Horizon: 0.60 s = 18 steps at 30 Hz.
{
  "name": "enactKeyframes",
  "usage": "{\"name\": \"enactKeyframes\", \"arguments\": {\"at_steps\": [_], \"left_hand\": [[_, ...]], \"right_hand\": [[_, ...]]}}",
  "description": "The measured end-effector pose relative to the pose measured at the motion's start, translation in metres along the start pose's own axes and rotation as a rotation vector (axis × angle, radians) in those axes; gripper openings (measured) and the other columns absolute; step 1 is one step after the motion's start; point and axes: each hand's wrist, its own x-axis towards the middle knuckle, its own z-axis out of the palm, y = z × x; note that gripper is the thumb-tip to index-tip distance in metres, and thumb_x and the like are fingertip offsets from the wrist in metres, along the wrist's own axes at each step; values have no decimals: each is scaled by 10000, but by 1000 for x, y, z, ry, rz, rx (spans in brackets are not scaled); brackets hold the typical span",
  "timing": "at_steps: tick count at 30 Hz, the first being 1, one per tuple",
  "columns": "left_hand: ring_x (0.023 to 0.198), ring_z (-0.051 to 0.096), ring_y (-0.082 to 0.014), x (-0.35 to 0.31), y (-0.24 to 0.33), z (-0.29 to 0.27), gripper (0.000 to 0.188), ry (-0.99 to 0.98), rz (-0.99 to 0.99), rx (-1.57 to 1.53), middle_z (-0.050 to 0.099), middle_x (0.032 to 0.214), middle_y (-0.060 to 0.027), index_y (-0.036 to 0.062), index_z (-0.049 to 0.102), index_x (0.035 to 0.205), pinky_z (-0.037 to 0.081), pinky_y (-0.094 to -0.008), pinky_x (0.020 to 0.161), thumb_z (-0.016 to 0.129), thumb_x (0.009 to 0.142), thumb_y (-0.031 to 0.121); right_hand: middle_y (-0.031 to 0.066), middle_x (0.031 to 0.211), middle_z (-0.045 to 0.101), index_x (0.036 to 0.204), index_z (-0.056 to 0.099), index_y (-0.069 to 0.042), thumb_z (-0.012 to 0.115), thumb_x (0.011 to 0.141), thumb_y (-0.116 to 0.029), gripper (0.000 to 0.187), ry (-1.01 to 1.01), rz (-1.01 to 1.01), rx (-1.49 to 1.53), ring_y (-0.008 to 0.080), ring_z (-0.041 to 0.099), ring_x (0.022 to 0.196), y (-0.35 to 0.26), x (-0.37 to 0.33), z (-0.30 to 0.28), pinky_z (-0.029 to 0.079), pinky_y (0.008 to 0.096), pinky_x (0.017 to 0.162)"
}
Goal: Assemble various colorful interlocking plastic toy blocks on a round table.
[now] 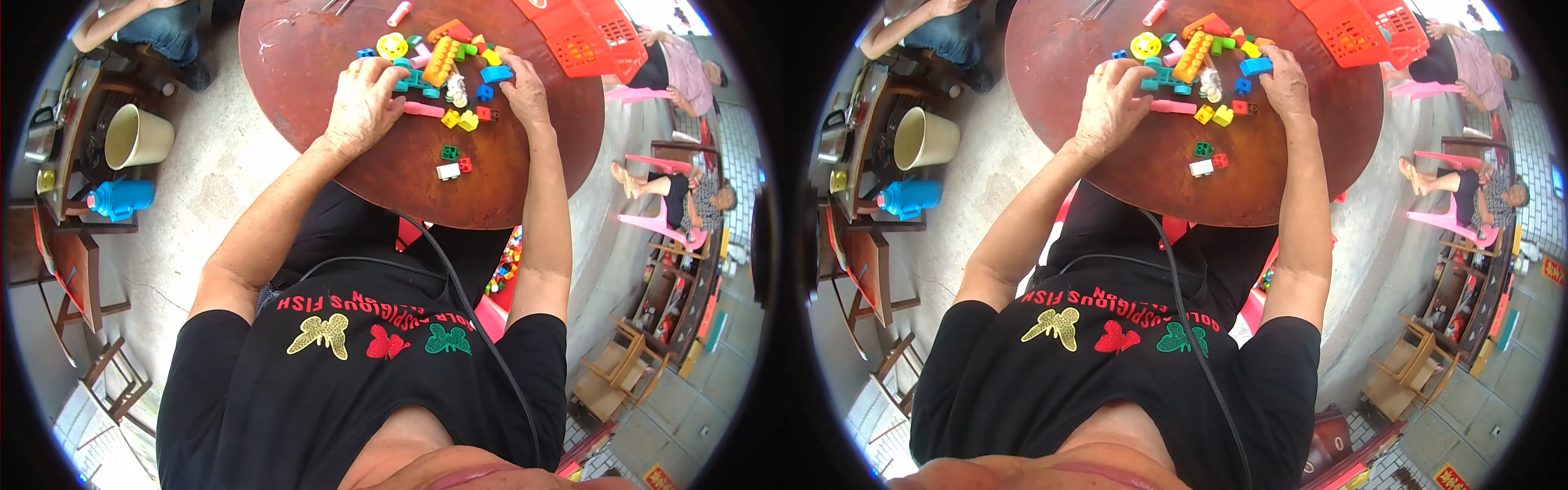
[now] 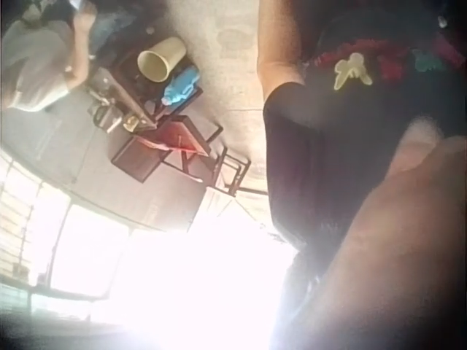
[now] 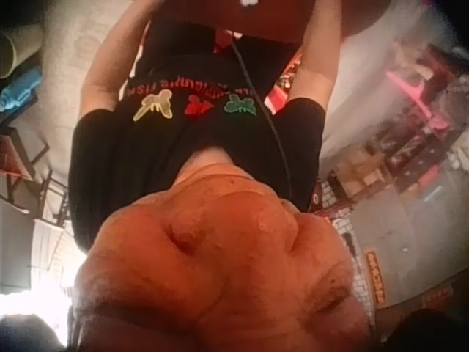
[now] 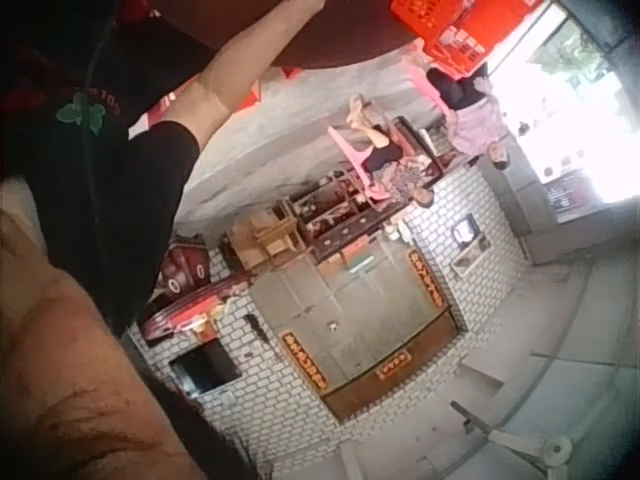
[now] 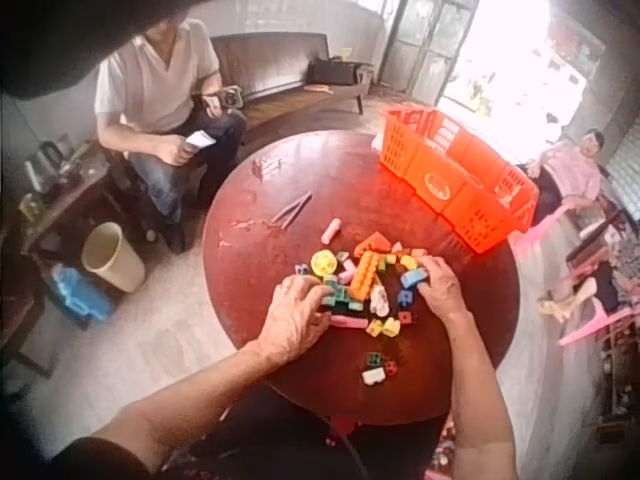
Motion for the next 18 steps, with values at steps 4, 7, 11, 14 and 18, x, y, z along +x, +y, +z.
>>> {"name": "enactKeyframes", "arguments": {"at_steps": [4,7,11,14,18], "left_hand": [[1069,497,-316,-2,-1,-2,395,39,39,-69,530,1108,-93,125,561,1084,402,-441,917,674,711,63],[1063,500,-317,-3,5,-3,404,56,69,-101,533,1104,-94,125,560,1092,407,-440,913,664,710,45],[1084,509,-311,-3,23,-14,432,37,-20,-295,548,1112,-102,109,569,1128,424,-424,932,726,727,131],[1024,566,-259,-2,28,-17,461,-97,-125,-632,595,1052,-99,82,577,1131,461,-386,895,770,737,225],[847,627,-122,-9,27,-4,414,-351,-341,-1077,656,895,-50,29,604,1078,517,-279,734,766,788,277]], "right_hand": [[116,990,583,1111,594,-92,689,755,-147,373,-62,195,-22,278,587,939,-14,2,3,467,393,848],[104,931,588,1047,622,-91,708,751,-175,319,-37,265,5,262,594,881,-28,-8,-12,475,390,802],[88,906,589,960,672,-75,716,752,-139,222,39,232,386,229,606,841,-110,-24,-46,492,336,739],[84,903,589,1008,669,-67,711,754,-106,260,-74,43,486,210,607,801,-147,-42,-49,499,309,696],[64,933,623,1032,653,-50,692,806,-100,235,-28,158,731,157,601,747,-160,-64,-39,499,270,658]]}}
